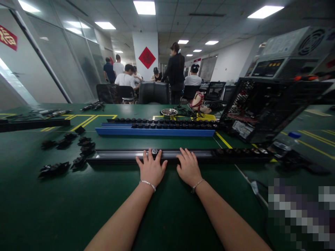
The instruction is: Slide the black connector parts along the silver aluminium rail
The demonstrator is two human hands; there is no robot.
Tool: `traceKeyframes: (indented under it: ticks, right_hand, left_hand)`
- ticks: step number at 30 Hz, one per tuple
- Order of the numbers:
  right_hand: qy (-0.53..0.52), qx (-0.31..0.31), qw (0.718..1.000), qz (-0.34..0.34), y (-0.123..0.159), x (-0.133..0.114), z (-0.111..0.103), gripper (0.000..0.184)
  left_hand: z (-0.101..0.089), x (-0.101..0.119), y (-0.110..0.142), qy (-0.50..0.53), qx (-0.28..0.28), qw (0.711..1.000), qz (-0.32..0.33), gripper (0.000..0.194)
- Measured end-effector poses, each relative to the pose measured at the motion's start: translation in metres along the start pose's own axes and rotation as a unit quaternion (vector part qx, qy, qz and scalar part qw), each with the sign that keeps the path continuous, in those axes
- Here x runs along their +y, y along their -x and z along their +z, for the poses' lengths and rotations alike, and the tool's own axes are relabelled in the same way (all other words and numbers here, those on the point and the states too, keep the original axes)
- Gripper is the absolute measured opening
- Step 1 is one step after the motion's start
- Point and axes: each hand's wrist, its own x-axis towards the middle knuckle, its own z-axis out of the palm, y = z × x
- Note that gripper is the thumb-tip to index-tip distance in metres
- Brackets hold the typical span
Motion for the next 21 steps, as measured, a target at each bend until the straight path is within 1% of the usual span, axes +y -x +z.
traceKeyframes:
  ticks: [13,21]
  right_hand:
    - [-0.011,-0.004,1.000,0.001,0.000,0.001,-0.001,0.033]
    - [-0.006,-0.002,1.000,-0.004,0.000,0.001,-0.001,0.033]
  left_hand:
    - [-0.002,-0.009,-0.005,-0.020,0.014,0.999,-0.027,0.052]
    - [-0.004,-0.016,-0.006,-0.014,0.011,0.999,-0.038,0.048]
